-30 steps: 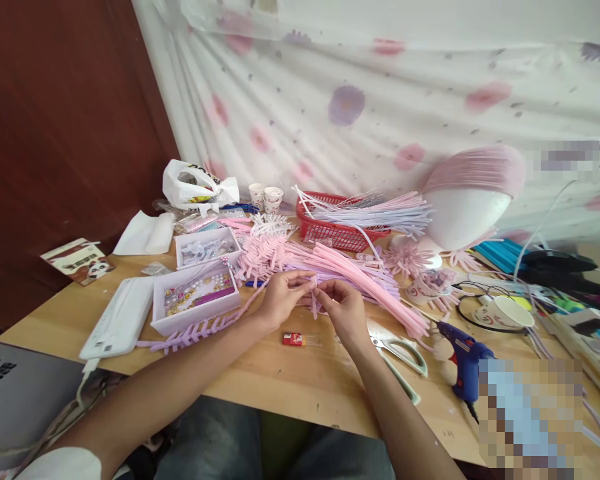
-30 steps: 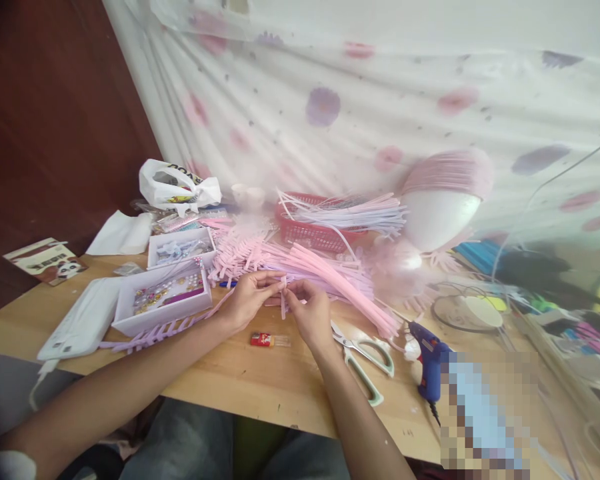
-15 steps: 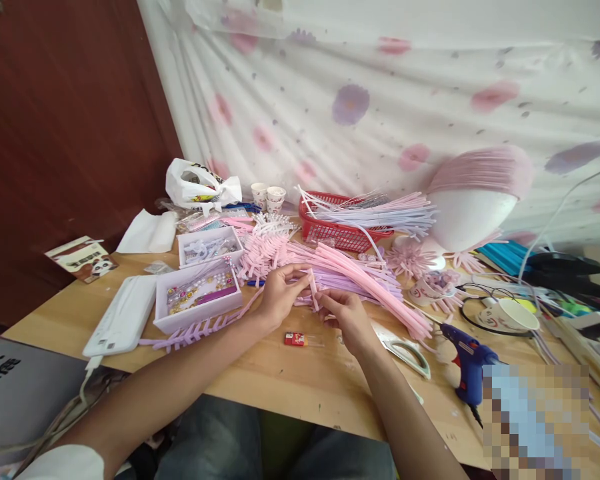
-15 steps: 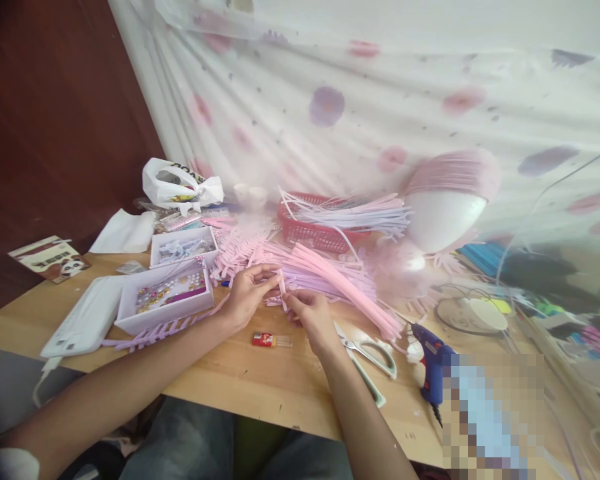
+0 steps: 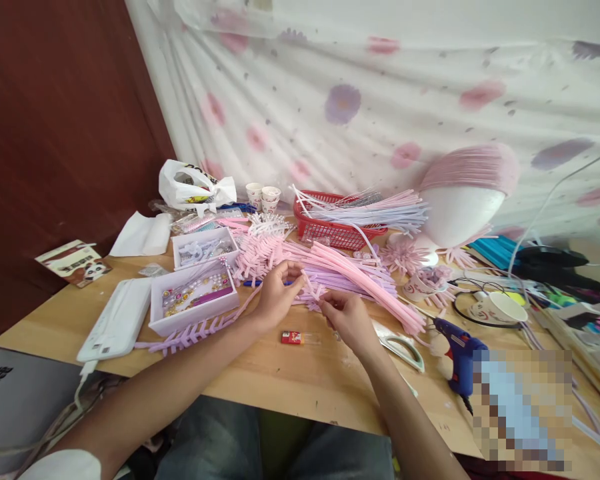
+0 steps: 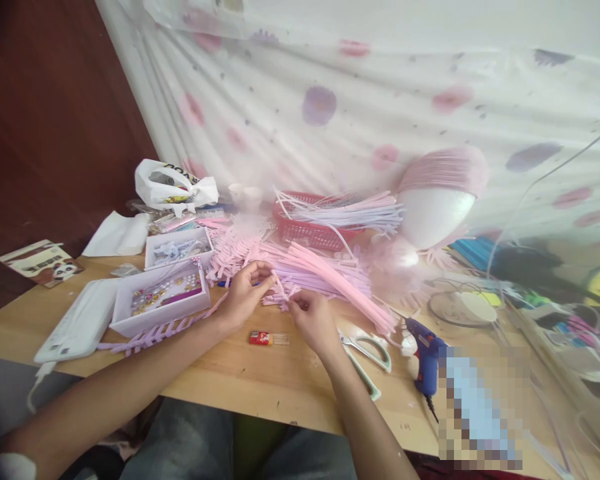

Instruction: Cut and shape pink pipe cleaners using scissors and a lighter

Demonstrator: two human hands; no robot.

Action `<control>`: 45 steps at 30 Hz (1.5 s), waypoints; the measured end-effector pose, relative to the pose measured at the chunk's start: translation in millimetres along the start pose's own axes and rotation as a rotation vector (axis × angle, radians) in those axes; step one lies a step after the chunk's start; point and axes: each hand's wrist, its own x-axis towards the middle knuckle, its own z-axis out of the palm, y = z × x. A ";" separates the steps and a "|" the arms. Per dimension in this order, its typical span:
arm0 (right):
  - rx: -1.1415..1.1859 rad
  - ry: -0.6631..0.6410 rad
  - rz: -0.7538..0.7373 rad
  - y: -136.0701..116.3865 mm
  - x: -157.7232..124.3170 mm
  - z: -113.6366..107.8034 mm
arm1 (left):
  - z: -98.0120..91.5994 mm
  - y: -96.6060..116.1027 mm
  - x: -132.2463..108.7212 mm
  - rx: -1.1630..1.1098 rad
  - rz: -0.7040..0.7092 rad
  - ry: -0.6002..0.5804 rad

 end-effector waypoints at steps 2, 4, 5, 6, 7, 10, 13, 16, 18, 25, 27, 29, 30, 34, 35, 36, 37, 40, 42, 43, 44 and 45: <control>-0.307 0.068 -0.097 1.9 -7.7 -10.5 | -2.0 2.9 -1.3 0.185 0.116 -0.004; -0.529 0.142 -0.163 3.3 -16.0 -20.2 | -3.2 6.7 -4.1 0.355 0.229 -0.014; -0.597 0.169 -0.186 3.4 -19.8 -24.0 | -3.3 8.6 -6.1 0.420 0.285 -0.028; -0.638 0.182 -0.206 3.1 -23.1 -26.6 | -3.1 10.1 -8.3 0.467 0.342 -0.059; -0.654 0.183 -0.224 2.3 -25.7 -28.1 | -2.5 11.2 -10.7 0.494 0.393 -0.112; -0.598 0.143 -0.280 -2.5 -30.3 -26.4 | 0.3 10.5 -17.4 0.470 0.463 -0.338; -0.495 0.123 -0.308 -6.1 -32.0 -20.9 | 2.9 6.3 -22.0 0.463 0.450 -0.429; -0.445 0.153 -0.292 -5.6 -34.0 -17.5 | 4.6 4.8 -24.3 0.479 0.447 -0.399; -0.429 0.173 -0.284 -4.5 -36.0 -16.0 | 5.3 5.8 -25.0 0.479 0.450 -0.388; -0.407 0.230 -0.321 -3.5 -43.9 -15.6 | 6.7 5.6 -24.6 0.524 0.552 -0.391; -0.457 0.269 -0.360 4.1 -51.4 -27.2 | 6.8 5.7 -23.6 0.514 0.544 -0.376; -0.582 0.316 -0.372 18.3 -64.0 -45.8 | 6.9 6.5 -22.5 0.486 0.502 -0.343; -0.669 0.336 -0.339 27.4 -71.6 -56.3 | 6.9 7.0 -22.1 0.468 0.472 -0.327; -0.887 0.166 -0.218 61.3 -99.5 -89.1 | 7.8 8.0 -22.1 0.396 0.346 -0.311; -0.910 0.118 -0.216 66.3 -103.2 -92.5 | 8.0 7.8 -22.3 0.386 0.320 -0.313; -0.928 0.080 -0.216 69.3 -105.0 -93.8 | 8.2 7.6 -22.6 0.380 0.295 -0.316; -0.947 0.061 -0.211 70.4 -105.0 -93.3 | 8.4 7.3 -22.8 0.377 0.275 -0.318; -1.011 0.057 -0.130 65.6 -98.2 -87.4 | 8.3 6.7 -22.7 0.373 0.233 -0.313; -1.029 0.035 -0.063 59.8 -93.5 -85.1 | 7.9 6.2 -22.0 0.366 0.213 -0.307; -1.013 0.023 -0.035 57.1 -92.7 -85.3 | 7.8 5.8 -21.6 0.357 0.200 -0.301; -0.971 0.019 -0.005 54.7 -93.1 -86.5 | 7.7 5.2 -21.0 0.341 0.183 -0.296; -0.889 0.018 0.031 52.5 -94.9 -88.2 | 7.7 4.5 -20.5 0.316 0.163 -0.291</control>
